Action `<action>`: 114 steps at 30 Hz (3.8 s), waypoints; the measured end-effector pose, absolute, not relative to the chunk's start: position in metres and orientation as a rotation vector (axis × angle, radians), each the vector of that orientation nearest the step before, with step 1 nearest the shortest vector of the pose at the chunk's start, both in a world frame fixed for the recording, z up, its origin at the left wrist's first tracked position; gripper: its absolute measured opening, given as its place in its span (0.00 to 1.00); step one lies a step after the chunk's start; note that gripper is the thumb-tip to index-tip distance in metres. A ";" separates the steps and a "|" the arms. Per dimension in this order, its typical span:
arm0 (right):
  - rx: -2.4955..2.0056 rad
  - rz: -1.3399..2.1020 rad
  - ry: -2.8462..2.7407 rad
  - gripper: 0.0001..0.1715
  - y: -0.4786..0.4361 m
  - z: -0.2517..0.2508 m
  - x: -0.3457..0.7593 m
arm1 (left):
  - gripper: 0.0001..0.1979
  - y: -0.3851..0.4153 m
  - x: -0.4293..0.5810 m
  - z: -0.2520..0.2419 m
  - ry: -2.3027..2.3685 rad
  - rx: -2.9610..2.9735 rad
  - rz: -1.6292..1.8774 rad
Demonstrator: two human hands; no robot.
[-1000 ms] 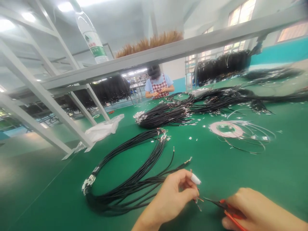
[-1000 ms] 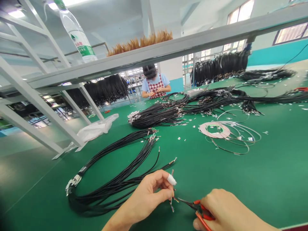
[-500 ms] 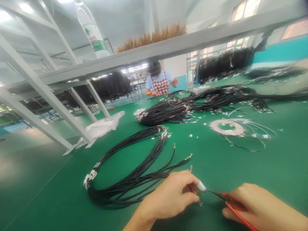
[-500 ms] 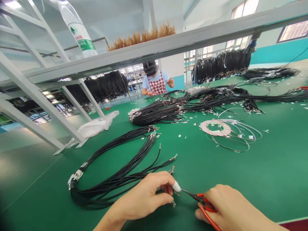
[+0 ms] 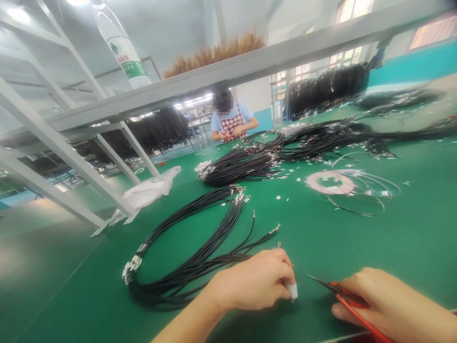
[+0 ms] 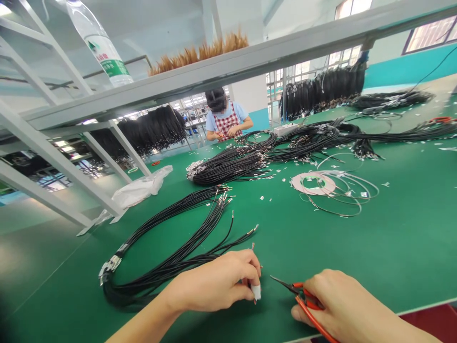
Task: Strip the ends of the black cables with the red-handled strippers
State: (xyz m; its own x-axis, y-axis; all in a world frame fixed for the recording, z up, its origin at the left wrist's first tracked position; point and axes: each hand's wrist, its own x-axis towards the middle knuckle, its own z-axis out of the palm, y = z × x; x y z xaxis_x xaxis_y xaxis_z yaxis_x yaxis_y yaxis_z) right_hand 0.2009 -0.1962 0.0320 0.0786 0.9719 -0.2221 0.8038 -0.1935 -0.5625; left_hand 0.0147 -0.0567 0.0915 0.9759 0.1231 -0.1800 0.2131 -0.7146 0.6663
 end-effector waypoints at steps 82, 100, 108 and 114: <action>-1.793 0.901 -1.257 0.30 -0.072 0.048 0.227 | 0.15 0.014 -0.029 0.058 1.337 2.097 0.754; -1.325 1.135 -0.831 0.25 -0.003 -0.003 0.189 | 0.14 0.051 0.003 0.036 1.601 2.240 0.518; -1.263 1.149 -0.834 0.25 -0.003 -0.002 0.181 | 0.06 0.047 0.000 0.039 1.512 2.267 0.559; -1.248 1.139 -0.876 0.23 -0.004 -0.006 0.175 | 0.17 0.037 0.012 0.039 1.553 2.378 0.439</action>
State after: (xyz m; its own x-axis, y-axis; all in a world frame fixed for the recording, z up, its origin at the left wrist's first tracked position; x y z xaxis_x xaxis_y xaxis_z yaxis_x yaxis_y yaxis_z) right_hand 0.1752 -0.0039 -0.0057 0.2441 0.9660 -0.0855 -0.1652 -0.0454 -0.9852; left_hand 0.0118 0.0366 0.0392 0.3804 0.9188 0.1054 0.8380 -0.3907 0.3810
